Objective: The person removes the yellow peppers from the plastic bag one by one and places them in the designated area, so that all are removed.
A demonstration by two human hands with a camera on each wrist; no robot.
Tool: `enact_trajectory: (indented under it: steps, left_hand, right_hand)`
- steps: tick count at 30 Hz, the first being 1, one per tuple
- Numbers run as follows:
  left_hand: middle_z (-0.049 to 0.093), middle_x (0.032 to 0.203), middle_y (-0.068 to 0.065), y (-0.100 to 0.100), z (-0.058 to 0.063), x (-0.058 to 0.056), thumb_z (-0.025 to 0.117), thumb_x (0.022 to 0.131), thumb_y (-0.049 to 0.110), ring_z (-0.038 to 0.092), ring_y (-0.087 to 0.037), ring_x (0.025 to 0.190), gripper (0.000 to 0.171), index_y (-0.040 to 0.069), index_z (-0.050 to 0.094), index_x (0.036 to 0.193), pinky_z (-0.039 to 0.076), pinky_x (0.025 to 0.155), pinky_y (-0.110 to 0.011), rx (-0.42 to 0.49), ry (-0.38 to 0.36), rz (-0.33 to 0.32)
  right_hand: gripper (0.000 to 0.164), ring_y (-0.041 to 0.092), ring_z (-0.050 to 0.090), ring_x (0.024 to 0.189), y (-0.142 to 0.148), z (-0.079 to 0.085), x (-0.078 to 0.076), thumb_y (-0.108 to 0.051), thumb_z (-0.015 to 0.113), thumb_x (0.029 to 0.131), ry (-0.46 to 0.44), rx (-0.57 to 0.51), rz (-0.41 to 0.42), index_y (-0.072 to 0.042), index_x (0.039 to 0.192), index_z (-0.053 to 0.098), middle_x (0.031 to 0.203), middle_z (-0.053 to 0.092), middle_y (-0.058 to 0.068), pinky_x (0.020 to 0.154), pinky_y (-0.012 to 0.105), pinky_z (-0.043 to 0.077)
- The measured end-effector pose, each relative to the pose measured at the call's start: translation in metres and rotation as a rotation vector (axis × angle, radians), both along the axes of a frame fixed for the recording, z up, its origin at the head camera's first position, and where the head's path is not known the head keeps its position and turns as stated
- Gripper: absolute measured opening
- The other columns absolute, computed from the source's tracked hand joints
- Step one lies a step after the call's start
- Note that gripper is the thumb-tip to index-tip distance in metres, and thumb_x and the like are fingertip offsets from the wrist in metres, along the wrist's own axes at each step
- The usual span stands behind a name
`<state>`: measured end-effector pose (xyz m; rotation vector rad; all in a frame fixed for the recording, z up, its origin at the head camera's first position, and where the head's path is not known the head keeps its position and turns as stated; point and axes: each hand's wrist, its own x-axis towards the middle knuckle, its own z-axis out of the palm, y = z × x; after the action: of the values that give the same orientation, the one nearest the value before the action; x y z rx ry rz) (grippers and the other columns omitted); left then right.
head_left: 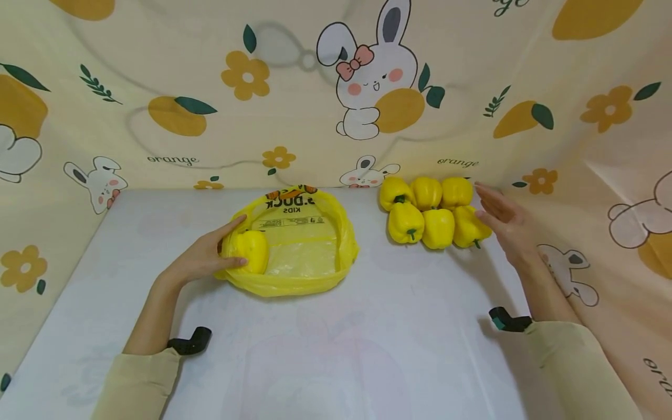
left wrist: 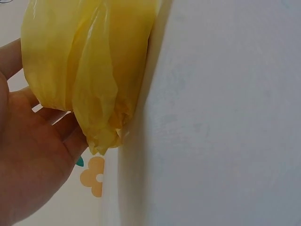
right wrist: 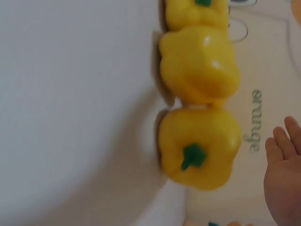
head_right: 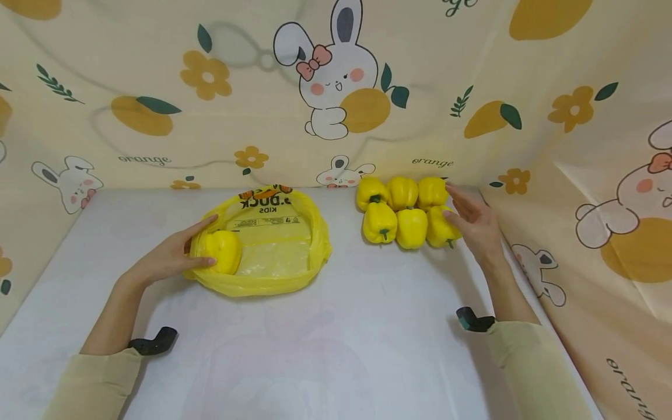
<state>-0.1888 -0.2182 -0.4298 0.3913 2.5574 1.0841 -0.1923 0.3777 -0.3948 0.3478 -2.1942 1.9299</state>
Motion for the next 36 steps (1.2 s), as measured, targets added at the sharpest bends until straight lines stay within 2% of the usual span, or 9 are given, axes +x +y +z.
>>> enact_trajectory:
  steps: [6,12,16,21,29,36]
  left_hand:
    - [0.020,0.162,-0.020,0.001,-0.001,-0.001,0.079,0.084,0.039,0.017,-0.046,0.147,0.100,0.024,0.016,0.161,0.015,0.116,-0.066,-0.009,-0.006,0.010]
    - [0.019,0.163,-0.020,-0.001,-0.003,0.000,0.079,0.083,0.039,0.016,-0.046,0.147,0.101,0.026,0.016,0.161,0.015,0.115,-0.067,-0.013,-0.011,0.018]
    - [0.020,0.162,-0.020,-0.001,-0.002,0.000,0.079,0.083,0.040,0.017,-0.046,0.147,0.100,0.025,0.018,0.161,0.015,0.115,-0.067,-0.020,-0.013,0.019]
    - [0.020,0.162,-0.021,-0.001,0.000,0.001,0.079,0.083,0.040,0.017,-0.047,0.147,0.100,0.023,0.018,0.161,0.016,0.114,-0.068,-0.014,-0.011,0.015]
    - [0.021,0.162,-0.020,0.000,0.000,0.000,0.078,0.084,0.039,0.018,-0.045,0.147,0.098,0.023,0.018,0.161,0.017,0.116,-0.066,-0.019,-0.001,0.016]
    - [0.022,0.162,-0.020,0.003,0.002,0.001,0.077,0.085,0.038,0.019,-0.046,0.147,0.097,0.022,0.018,0.161,0.017,0.115,-0.066,-0.022,-0.011,0.019]
  right_hand:
    - [0.050,0.021,0.040,0.141,-0.023,0.008,-0.002,0.010,0.059,0.093,0.054,0.026,0.071,0.008,0.141,0.047,0.150,0.048,0.011,0.115,0.024,0.031]
    - [0.051,0.022,0.043,0.140,-0.051,0.009,-0.007,0.012,0.059,0.092,0.099,0.065,0.151,0.010,0.142,0.046,0.147,0.051,0.010,0.113,0.027,0.034]
    - [0.053,0.023,0.042,0.140,-0.069,0.009,-0.007,0.009,0.061,0.093,0.078,0.107,0.160,0.006,0.143,0.047,0.150,0.048,0.013,0.112,0.026,0.035]
    - [0.054,0.023,0.041,0.141,-0.092,0.012,-0.007,0.004,0.063,0.094,0.034,0.169,0.157,0.000,0.145,0.048,0.150,0.048,0.011,0.111,0.023,0.036]
    - [0.056,0.026,0.039,0.142,-0.123,0.014,-0.010,-0.004,0.066,0.094,0.022,0.234,0.210,-0.005,0.147,0.047,0.152,0.045,0.012,0.115,0.029,0.033]
    - [0.059,0.021,0.040,0.142,-0.153,0.011,-0.012,-0.007,0.069,0.093,0.006,0.272,0.256,-0.011,0.148,0.048,0.153,0.044,0.006,0.117,0.038,0.032]
